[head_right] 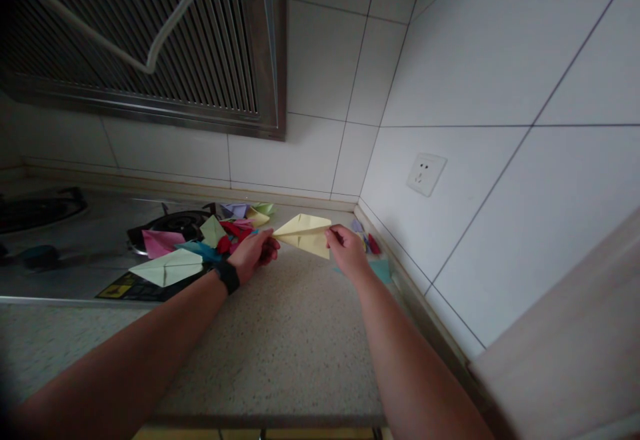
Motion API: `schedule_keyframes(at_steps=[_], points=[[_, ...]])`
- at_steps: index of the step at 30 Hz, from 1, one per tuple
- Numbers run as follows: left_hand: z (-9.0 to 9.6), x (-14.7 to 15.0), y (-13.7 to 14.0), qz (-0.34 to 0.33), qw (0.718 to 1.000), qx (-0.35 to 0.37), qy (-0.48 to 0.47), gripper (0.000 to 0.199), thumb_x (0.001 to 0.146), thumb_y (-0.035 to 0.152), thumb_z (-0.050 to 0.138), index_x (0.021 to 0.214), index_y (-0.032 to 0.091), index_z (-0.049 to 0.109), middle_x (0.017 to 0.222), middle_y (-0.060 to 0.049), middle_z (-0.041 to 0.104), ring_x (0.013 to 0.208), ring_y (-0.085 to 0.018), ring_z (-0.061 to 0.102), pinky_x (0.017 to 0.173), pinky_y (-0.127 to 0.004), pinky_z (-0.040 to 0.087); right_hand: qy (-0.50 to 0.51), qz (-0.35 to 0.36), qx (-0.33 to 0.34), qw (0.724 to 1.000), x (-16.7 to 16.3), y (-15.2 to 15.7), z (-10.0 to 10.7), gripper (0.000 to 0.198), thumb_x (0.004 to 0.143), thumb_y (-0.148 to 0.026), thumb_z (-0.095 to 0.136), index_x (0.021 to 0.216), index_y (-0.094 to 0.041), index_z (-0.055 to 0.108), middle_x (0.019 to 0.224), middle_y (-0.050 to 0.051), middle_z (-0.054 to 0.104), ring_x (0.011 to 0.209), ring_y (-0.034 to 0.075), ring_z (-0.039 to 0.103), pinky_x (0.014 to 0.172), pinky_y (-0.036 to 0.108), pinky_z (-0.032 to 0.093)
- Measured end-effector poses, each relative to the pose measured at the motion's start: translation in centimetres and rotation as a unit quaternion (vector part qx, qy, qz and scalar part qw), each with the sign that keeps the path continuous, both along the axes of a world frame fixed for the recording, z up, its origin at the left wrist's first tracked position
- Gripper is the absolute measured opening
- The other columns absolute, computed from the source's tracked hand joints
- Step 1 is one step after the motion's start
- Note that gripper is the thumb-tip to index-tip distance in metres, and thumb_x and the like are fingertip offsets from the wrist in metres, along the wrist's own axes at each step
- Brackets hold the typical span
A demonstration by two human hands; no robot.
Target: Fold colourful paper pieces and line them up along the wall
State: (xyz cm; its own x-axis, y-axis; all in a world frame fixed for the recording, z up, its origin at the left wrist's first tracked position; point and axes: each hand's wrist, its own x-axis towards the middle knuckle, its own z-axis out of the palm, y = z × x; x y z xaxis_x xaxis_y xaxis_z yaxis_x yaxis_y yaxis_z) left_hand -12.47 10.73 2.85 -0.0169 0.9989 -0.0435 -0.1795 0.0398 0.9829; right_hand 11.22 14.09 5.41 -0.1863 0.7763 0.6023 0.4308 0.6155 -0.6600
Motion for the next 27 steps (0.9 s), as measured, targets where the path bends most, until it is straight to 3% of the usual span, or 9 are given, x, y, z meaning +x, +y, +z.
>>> schedule_keyframes(at_steps=[27], points=[[-0.36, -0.03, 0.06, -0.005, 0.999, 0.023, 0.034, 0.054, 0.083, 0.060, 0.041, 0.061, 0.013, 0.057, 0.047, -0.005, 0.055, 0.039, -0.010, 0.049, 0.041, -0.021, 0.031, -0.023, -0.027, 0.027, 0.999, 0.11, 0.06, 0.03, 0.031, 0.086, -0.045, 0.047, 0.076, -0.020, 0.060, 0.063, 0.001, 0.056, 0.059, 0.016, 0.050, 0.054, 0.024, 0.037]])
